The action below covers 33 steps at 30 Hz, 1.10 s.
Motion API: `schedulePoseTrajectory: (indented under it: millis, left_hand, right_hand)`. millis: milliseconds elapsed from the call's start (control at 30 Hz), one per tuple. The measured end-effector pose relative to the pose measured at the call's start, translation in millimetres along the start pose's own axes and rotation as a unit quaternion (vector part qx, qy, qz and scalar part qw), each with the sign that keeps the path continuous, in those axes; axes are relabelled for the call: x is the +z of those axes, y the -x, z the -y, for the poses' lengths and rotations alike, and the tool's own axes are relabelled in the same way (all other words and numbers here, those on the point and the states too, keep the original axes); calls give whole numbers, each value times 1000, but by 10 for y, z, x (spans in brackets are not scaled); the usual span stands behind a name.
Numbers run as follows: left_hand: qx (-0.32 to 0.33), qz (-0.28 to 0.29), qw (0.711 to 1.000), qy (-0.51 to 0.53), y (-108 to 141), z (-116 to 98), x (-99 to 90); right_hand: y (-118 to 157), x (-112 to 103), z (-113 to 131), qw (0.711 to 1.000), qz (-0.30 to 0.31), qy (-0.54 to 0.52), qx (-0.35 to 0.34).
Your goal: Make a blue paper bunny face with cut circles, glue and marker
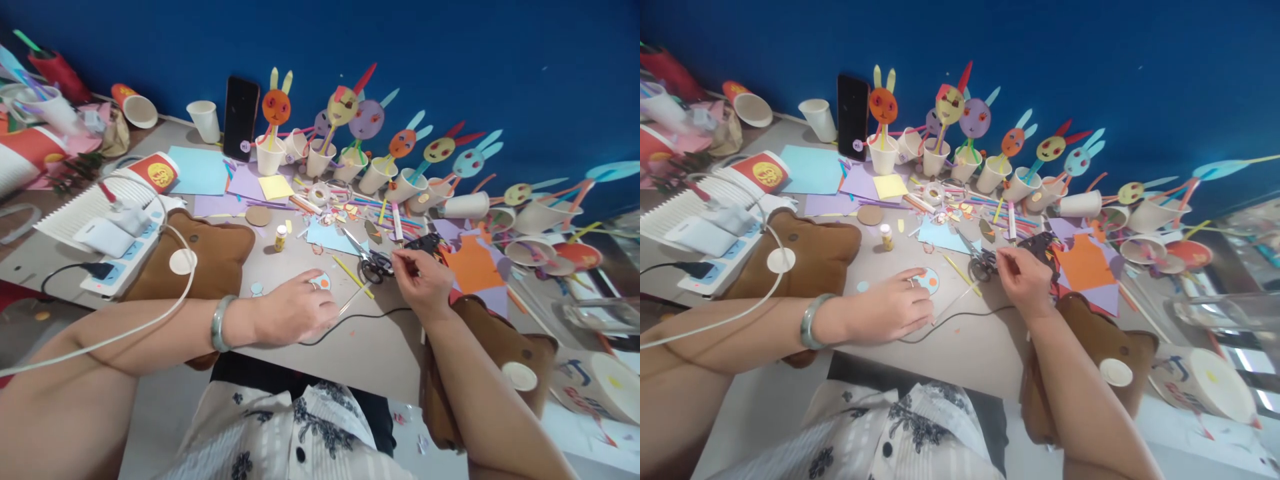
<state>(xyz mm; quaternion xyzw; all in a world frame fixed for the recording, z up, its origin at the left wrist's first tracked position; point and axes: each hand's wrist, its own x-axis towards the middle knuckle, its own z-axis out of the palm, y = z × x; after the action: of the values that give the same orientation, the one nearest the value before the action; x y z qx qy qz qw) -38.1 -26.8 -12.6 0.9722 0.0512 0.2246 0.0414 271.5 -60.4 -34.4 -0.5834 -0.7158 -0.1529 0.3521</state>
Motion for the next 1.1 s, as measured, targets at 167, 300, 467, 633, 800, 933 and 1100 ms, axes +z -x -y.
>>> schedulePoseTrajectory:
  millis: [167,300,467,633,800,933,1100]
  left_hand:
    - [-31,-40,996,-78,10,-28,28]
    - [-31,-30,996,-83,8,-38,65]
    - [-3,-22,997,-74,4,-29,56]
    - [24,-19,998,-50,4,-17,5]
    - [70,-16,997,-29,5,-59,-45]
    - [100,-7,994,-47,-31,-195,-202]
    - [41,56,995,-72,113,-417,-399]
  right_hand:
    - [34,-34,96,999,20,-35,10]
    - [51,-23,136,999,24,-41,-1]
    - [75,9,150,998,43,-43,12]
    - [77,28,141,998,33,-59,2]
    - [58,28,126,998,38,-34,21]
    - [49,44,111,998,28,-44,34]
    - [22,54,136,996,33,-47,73]
